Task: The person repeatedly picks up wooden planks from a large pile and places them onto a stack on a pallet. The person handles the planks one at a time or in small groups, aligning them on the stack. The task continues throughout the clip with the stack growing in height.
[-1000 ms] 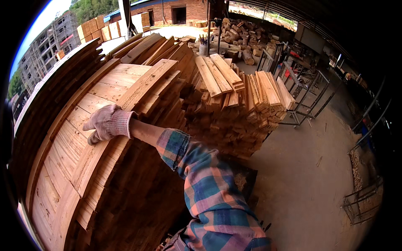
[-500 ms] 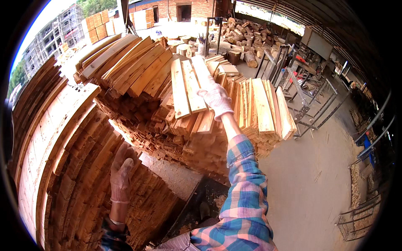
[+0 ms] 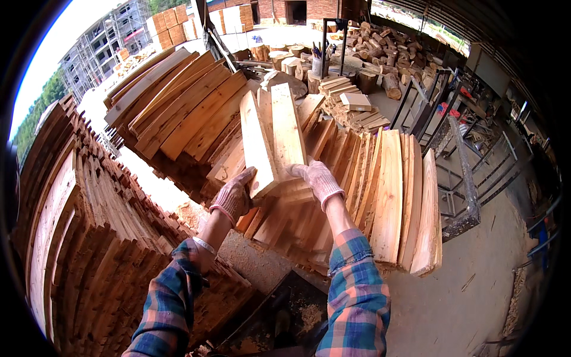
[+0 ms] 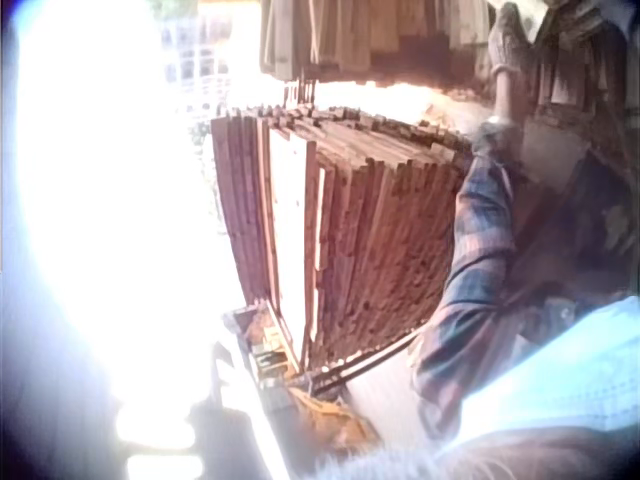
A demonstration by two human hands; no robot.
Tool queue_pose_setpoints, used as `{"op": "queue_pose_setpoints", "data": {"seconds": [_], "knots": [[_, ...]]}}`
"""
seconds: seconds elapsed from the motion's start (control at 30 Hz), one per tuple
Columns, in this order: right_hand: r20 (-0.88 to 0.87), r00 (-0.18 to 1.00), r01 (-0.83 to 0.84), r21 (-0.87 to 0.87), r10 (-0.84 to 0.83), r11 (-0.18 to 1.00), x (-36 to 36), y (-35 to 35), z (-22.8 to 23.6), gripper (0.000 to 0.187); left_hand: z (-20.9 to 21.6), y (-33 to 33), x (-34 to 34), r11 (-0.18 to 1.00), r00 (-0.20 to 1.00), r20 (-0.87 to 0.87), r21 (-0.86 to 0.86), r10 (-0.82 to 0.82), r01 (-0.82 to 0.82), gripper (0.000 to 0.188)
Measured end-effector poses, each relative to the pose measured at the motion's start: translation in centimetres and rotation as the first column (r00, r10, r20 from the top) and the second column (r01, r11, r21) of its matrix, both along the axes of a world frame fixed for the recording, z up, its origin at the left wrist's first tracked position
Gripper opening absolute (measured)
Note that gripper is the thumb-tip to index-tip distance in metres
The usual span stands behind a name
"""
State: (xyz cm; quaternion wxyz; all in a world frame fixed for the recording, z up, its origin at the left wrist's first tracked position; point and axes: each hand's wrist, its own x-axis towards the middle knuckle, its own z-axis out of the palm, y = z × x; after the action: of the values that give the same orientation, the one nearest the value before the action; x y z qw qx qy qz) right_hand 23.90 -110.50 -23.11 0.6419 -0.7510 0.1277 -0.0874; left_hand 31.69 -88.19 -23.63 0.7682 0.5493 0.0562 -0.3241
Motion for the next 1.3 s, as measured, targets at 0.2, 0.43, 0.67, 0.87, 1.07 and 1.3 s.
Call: {"op": "queue_pose_setpoints", "data": {"seconds": [0.2, 0.43, 0.67, 0.87, 1.07, 1.3], "knots": [[-0.025, 0.997, 0.071, -0.182, -0.077, 0.981, -1.3, -0.9, 0.6, 0.040, 4.0, -4.6, -1.3, 0.942, 1.000, 0.019, -0.336, 0.009, -0.003, 0.031], [-0.163, 0.981, -0.092, 0.107, 0.108, 0.990, -15.8, 7.5, -4.2, 0.050, 4.4, 7.9, -12.4, 0.931, 0.945, 0.294, -0.286, -0.141, 0.227, 0.080], [-0.030, 0.989, -0.122, 0.387, 0.145, 0.914, -17.9, 16.1, -3.3, 0.057, -1.4, 14.5, -17.0, 0.975, 0.975, 0.220, -0.205, -0.043, 0.090, 0.082], [0.213, 0.964, -0.257, 0.615, 0.156, 0.746, -17.2, 26.3, 2.4, 0.053, 3.2, 20.5, -18.6, 0.974, 0.915, 0.402, -0.200, -0.015, 0.103, 0.102], [0.488, 0.842, -0.505, 0.568, 0.229, 0.650, -20.3, 43.5, 15.9, 0.053, 18.4, 37.0, -23.3, 0.988, 0.729, 0.669, -0.125, 0.147, -0.085, 0.106], [0.577, 0.673, -0.739, 0.547, 0.463, 0.392, -23.0, 69.2, 28.7, 0.048, 29.7, 66.1, -33.7, 0.882, 0.674, 0.576, -0.374, 0.463, -0.287, 0.039]]}}
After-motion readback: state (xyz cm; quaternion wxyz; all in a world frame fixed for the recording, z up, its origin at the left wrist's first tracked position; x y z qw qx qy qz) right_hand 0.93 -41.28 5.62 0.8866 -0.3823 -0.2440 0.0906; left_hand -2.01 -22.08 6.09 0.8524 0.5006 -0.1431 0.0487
